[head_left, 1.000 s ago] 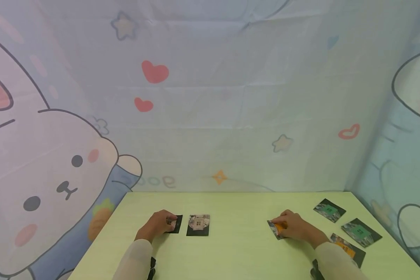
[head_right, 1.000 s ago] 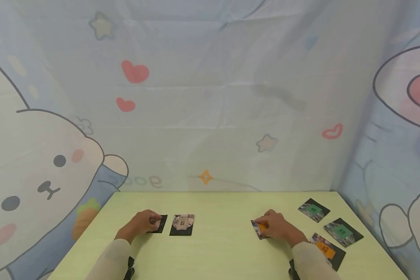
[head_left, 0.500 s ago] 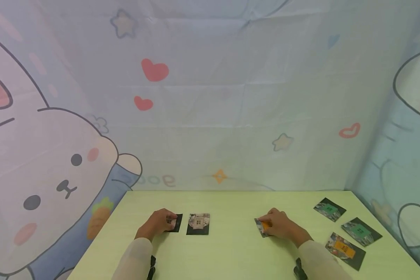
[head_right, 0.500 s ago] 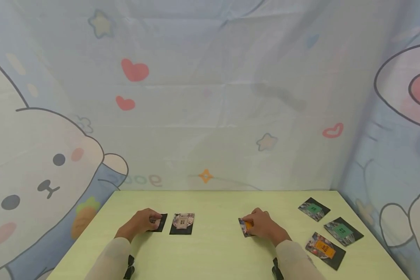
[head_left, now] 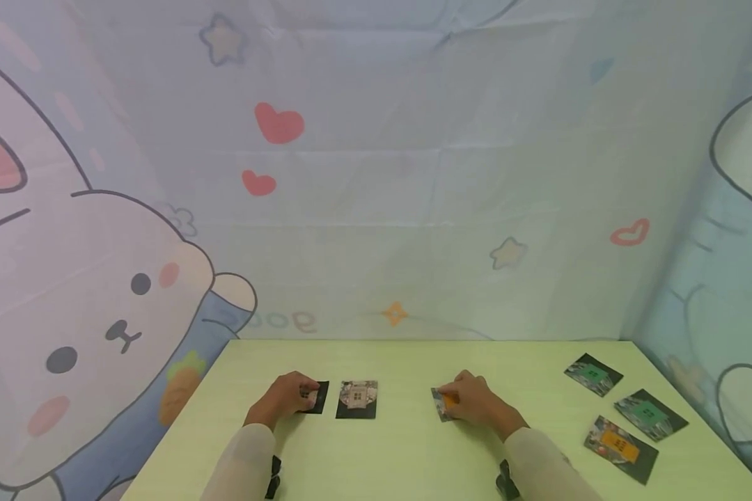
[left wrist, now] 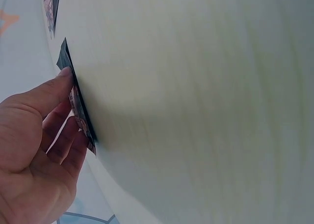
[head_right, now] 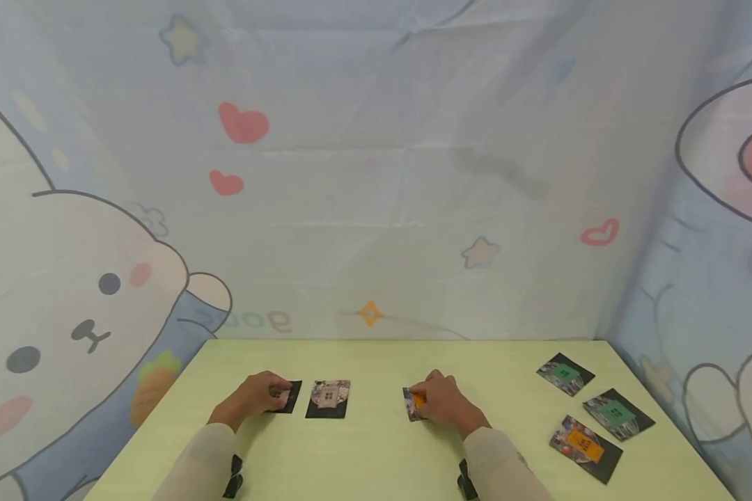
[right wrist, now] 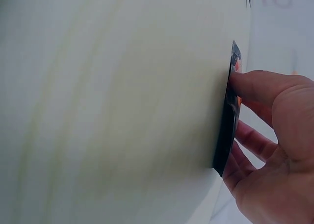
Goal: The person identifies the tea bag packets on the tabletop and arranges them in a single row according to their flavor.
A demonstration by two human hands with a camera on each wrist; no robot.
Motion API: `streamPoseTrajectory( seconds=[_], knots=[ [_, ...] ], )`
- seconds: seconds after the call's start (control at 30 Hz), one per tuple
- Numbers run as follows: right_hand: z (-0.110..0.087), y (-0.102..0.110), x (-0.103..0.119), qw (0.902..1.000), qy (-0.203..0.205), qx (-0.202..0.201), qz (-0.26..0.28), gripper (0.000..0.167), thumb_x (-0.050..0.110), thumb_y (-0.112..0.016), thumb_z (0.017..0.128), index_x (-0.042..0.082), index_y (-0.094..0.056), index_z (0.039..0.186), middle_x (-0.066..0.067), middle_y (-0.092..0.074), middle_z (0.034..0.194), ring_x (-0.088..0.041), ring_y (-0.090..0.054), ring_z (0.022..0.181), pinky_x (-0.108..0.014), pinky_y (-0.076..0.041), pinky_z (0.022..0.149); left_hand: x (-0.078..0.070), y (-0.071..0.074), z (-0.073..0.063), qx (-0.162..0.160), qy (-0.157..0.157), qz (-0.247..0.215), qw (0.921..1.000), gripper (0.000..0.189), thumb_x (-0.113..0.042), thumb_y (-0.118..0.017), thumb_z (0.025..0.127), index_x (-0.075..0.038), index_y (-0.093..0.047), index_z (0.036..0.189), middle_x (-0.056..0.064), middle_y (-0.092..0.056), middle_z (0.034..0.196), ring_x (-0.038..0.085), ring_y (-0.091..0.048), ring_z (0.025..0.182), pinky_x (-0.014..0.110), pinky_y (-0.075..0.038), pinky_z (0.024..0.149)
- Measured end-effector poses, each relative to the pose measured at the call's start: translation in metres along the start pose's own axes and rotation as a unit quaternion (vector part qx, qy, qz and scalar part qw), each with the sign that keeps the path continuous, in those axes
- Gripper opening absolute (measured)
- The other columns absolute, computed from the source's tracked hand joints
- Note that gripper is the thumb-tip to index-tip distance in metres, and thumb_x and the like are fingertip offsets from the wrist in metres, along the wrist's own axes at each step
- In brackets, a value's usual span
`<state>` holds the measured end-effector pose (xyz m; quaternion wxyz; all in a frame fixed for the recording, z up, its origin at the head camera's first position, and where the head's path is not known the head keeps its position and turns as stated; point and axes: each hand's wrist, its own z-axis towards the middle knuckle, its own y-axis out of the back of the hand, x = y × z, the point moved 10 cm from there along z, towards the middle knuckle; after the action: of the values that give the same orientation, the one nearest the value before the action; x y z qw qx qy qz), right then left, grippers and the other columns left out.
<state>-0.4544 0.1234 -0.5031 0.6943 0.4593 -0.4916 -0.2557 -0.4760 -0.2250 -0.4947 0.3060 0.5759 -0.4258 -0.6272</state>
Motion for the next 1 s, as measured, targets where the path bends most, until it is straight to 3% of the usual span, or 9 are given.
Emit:
streamPoseTrajectory(
  seconds=[0.2, 0.43, 1.0],
  knots=[
    [0.007, -0.006, 0.021, 0.9997, 0.026, -0.002, 0.003, 0.043, 0.020, -0.081, 0.086, 0.005, -0.073, 0.125, -0.015, -0.063, 0.112, -0.023, -0.051, 0.098, -0.039, -0.033, 0.080, 0.003, -0.001, 0.001, -0.002, 0.003, -0.003, 1.0000, 0.033, -0.008, -0.076, 0.090, -0.012, -0.075, 0.123, 0.017, -0.063, 0.136, 0.041, -0.057, 0.130, 0.056, -0.049, 0.106],
    [0.016, -0.010, 0.038, 0.9998, 0.010, -0.011, 0.014, 0.040, 0.018, -0.080, 0.086, 0.006, -0.075, 0.123, -0.014, -0.062, 0.110, -0.024, -0.049, 0.097, -0.039, -0.033, 0.079, 0.005, 0.002, 0.003, -0.004, 0.000, 0.005, 1.0000, 0.033, -0.009, -0.077, 0.090, -0.012, -0.075, 0.123, 0.017, -0.063, 0.137, 0.042, -0.056, 0.131, 0.056, -0.048, 0.107],
    [0.035, -0.029, 0.068, 0.9991, 0.032, -0.026, -0.007, 0.038, 0.015, -0.077, 0.087, 0.006, -0.074, 0.124, -0.008, -0.058, 0.091, -0.018, -0.036, 0.081, -0.037, -0.023, 0.074, 0.003, 0.001, 0.000, -0.005, 0.010, -0.007, 0.9999, 0.033, -0.010, -0.077, 0.091, -0.012, -0.074, 0.124, 0.016, -0.063, 0.136, 0.041, -0.057, 0.129, 0.056, -0.050, 0.105]
  ],
)
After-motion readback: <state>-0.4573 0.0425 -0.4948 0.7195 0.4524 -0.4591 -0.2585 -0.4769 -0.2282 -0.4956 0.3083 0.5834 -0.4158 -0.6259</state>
